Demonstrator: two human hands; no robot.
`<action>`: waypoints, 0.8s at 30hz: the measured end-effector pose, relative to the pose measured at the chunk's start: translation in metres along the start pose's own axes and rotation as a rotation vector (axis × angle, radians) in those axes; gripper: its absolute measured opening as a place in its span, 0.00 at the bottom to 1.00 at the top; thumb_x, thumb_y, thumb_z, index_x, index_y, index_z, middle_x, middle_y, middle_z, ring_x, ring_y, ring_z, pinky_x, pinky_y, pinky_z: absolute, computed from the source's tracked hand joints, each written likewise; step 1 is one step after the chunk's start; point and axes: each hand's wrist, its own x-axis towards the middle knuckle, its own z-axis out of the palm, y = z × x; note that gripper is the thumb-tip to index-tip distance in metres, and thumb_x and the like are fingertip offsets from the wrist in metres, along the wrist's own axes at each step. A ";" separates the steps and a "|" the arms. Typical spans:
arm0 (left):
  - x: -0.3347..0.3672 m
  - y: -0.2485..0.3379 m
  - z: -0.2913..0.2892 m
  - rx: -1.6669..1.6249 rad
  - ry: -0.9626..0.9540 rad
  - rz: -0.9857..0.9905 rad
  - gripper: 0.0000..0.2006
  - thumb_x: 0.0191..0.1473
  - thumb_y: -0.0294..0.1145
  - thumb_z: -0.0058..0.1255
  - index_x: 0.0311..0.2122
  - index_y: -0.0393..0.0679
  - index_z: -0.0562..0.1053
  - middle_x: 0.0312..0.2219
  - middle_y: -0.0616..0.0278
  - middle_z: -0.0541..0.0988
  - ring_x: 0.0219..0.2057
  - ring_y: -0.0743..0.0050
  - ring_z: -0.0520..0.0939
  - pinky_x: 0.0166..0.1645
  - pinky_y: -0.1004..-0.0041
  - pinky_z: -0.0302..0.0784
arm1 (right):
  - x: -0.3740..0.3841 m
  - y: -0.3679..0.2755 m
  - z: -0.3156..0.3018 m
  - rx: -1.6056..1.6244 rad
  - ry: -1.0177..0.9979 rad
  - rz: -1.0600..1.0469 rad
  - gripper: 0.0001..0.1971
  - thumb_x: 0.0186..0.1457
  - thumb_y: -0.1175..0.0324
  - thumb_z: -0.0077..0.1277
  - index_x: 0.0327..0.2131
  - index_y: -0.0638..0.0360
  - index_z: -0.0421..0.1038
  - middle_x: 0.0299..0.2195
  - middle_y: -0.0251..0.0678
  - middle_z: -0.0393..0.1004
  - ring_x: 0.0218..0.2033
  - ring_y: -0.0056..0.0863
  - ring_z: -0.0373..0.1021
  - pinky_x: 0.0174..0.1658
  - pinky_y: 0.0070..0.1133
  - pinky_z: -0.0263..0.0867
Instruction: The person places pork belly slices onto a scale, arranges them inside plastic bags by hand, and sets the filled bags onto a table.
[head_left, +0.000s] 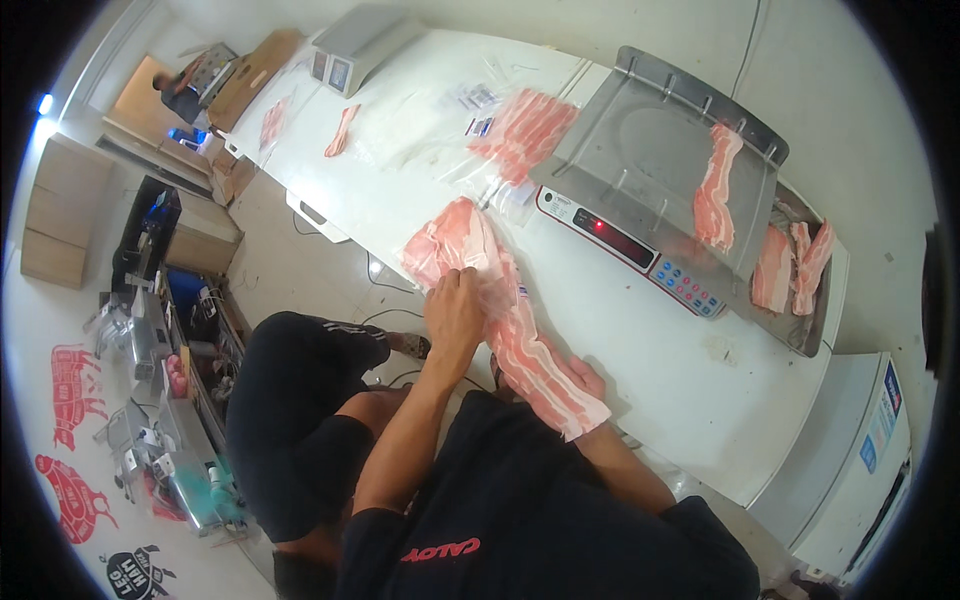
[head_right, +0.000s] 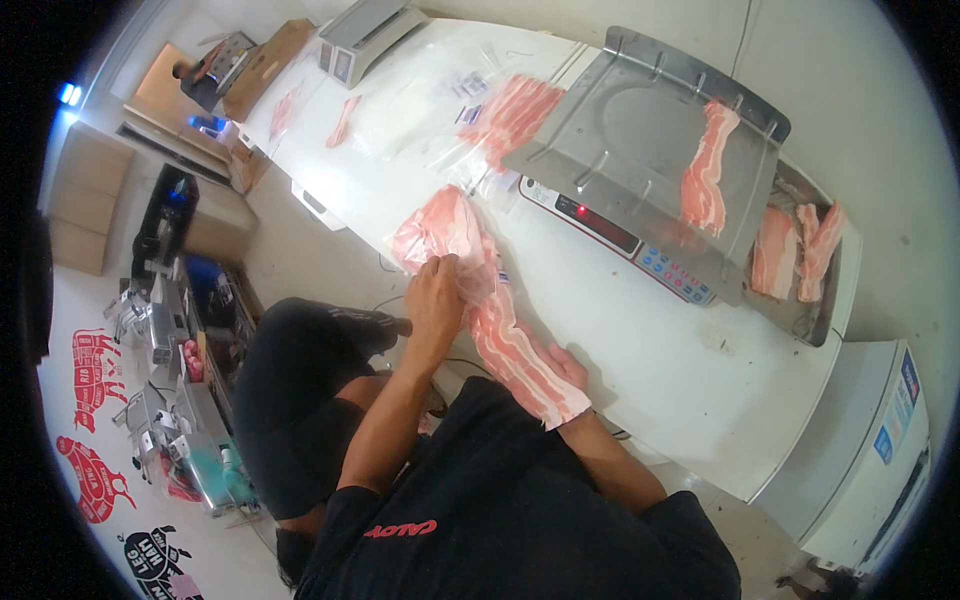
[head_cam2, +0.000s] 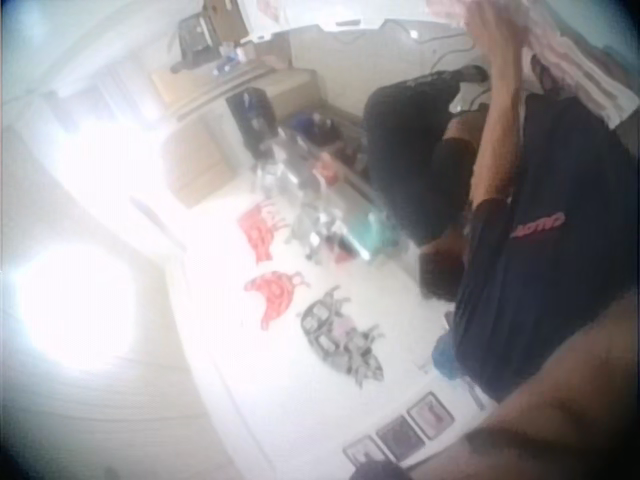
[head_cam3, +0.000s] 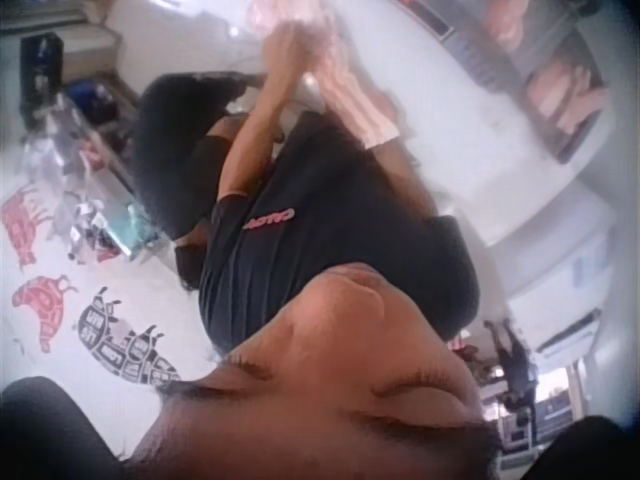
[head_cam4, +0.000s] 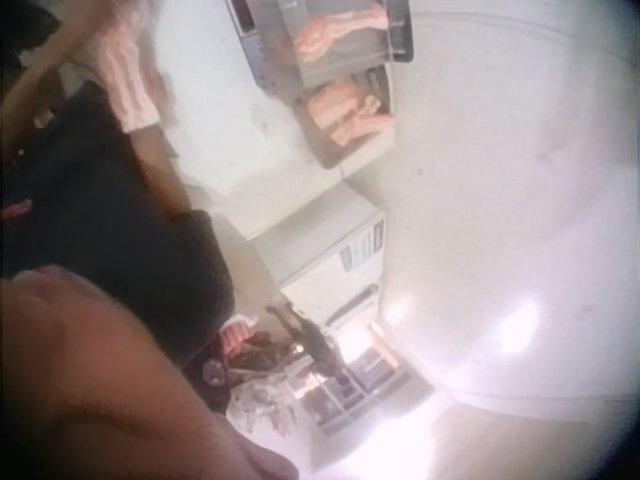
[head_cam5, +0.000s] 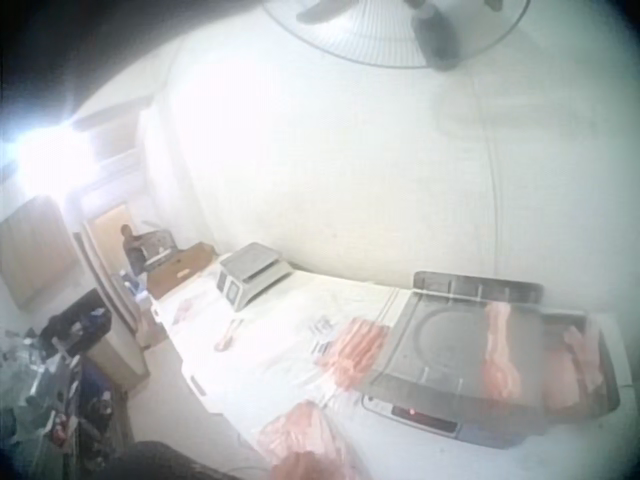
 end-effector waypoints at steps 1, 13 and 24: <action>0.002 -0.001 0.002 -0.014 0.007 -0.002 0.12 0.48 0.22 0.55 0.40 0.40 0.76 0.33 0.53 0.79 0.37 0.50 0.82 0.40 0.56 0.76 | 0.000 -0.001 -0.003 0.011 -0.010 0.015 0.37 0.68 0.52 0.42 0.74 0.59 0.49 0.73 0.47 0.54 0.73 0.48 0.53 0.75 0.43 0.47; 0.006 0.026 -0.033 0.013 0.074 0.057 0.12 0.50 0.24 0.53 0.42 0.40 0.73 0.31 0.54 0.79 0.37 0.50 0.82 0.42 0.55 0.78 | 0.005 -0.002 0.003 -0.006 0.017 -0.009 0.35 0.69 0.55 0.39 0.74 0.60 0.48 0.74 0.49 0.51 0.73 0.53 0.51 0.75 0.47 0.45; -0.044 0.055 -0.071 -0.065 -0.161 -0.014 0.22 0.51 0.27 0.56 0.53 0.37 0.72 0.35 0.55 0.79 0.38 0.53 0.82 0.37 0.55 0.80 | 0.089 -0.002 0.022 -0.159 -0.041 0.069 0.29 0.75 0.57 0.32 0.72 0.61 0.53 0.68 0.47 0.62 0.65 0.42 0.65 0.66 0.39 0.65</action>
